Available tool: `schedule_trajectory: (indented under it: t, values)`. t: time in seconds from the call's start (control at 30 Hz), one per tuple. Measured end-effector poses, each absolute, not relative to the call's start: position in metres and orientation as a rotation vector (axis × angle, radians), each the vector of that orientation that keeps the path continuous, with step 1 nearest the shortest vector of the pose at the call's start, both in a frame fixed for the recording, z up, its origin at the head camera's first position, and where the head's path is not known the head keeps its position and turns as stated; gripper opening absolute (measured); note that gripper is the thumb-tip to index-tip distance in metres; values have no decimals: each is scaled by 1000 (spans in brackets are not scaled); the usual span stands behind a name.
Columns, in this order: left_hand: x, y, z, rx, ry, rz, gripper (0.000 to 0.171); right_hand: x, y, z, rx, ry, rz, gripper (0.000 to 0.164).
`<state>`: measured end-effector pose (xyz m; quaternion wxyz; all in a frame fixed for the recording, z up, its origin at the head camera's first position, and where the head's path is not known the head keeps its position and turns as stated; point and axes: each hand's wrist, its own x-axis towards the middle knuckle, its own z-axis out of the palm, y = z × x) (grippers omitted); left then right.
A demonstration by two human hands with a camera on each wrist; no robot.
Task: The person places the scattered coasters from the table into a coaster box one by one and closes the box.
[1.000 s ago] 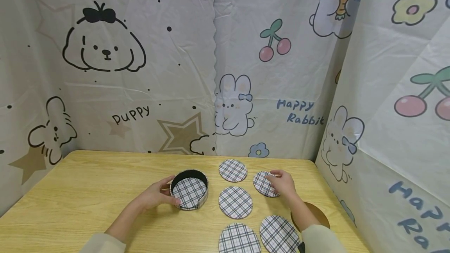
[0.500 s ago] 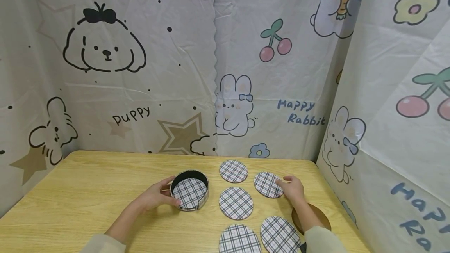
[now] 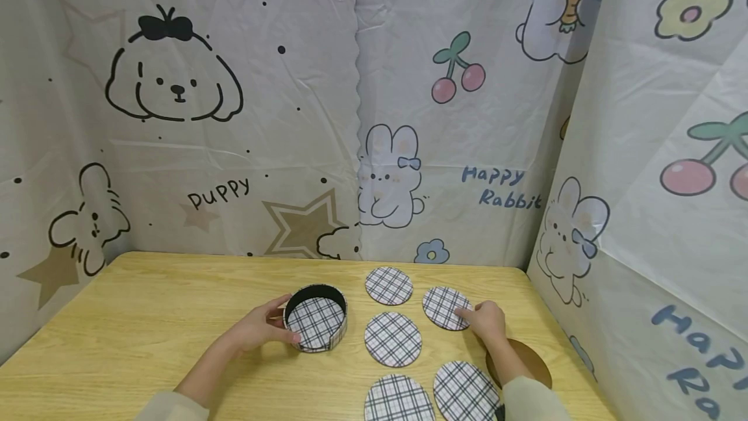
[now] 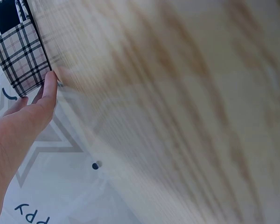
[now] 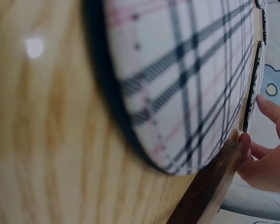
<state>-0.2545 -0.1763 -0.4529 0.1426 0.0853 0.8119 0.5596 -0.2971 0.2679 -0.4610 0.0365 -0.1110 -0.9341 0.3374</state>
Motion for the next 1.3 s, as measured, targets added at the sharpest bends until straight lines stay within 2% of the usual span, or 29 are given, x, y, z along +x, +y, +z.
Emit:
schedule_trajectory:
  t: [0.43,0.6,0.83,1.03,1.3]
  values:
    - [-254,-177,-453,256,2338,1613,97,-302,266,-468,-447,-2844,1144,52]
    - [-254,-177,-453,221,2342,1620,98,-304,262,-468,-477,-2810,1158,42]
    - [-254,-175,-451,216,2342,1619,98,-301,258,-464,-497,-2836,1071,66]
    - [-253,-175,-451,205,2350,1617,98,-300,259,-462,-503,-2844,1122,60]
    - [-253,-176,-450,230,2341,1616,98,-301,260,-461,-567,-2803,1296,63]
